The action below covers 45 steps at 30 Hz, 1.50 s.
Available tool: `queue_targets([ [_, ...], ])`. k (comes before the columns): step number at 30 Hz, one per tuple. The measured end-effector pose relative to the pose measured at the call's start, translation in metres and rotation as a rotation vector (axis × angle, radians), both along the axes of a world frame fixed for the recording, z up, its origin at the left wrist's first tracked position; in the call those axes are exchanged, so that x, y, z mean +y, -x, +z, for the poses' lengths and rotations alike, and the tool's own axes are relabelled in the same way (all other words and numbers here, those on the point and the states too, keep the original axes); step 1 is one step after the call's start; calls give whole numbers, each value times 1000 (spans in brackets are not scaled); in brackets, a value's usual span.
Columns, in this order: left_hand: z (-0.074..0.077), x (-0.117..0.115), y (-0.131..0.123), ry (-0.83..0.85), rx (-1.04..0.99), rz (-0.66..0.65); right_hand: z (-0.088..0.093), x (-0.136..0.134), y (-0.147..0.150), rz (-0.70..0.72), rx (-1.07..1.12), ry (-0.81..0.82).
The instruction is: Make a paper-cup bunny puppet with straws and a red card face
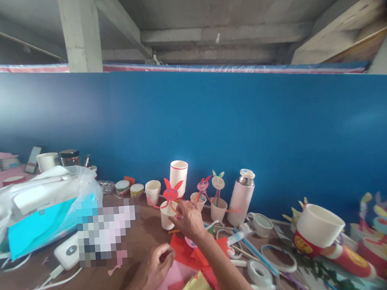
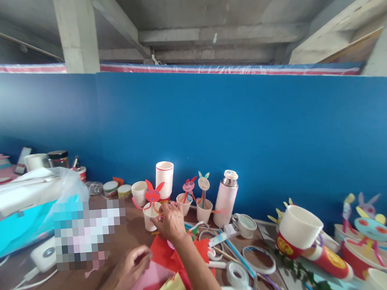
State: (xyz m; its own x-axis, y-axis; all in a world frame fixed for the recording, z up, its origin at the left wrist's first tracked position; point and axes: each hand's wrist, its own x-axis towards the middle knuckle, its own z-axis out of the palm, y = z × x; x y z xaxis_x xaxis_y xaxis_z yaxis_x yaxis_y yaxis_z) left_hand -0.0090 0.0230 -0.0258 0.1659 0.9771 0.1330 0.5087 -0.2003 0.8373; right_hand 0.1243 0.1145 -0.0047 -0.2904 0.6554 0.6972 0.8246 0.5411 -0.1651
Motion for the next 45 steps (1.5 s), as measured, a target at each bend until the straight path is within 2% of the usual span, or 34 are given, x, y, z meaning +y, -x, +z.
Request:
queue_targets([
  [10,19,-7,1,18,-31,-31,-4,1,3,53,-38,-16],
  [18,8,-1,2,1,-5,-9,1,0,-12,18,-26,-33],
  [25,4,0,2,17,-4,-15,7,-9,-30,25,-39,-26],
  [34,-2,3,4,-9,-6,-23,2,-13,-33,26,-39,22],
  [41,-1,4,6,20,-42,-22,2,-18,-35,27,-43,59],
  [45,-1,4,5,29,-48,-18,-3,-19,-39,6,-31,88],
])
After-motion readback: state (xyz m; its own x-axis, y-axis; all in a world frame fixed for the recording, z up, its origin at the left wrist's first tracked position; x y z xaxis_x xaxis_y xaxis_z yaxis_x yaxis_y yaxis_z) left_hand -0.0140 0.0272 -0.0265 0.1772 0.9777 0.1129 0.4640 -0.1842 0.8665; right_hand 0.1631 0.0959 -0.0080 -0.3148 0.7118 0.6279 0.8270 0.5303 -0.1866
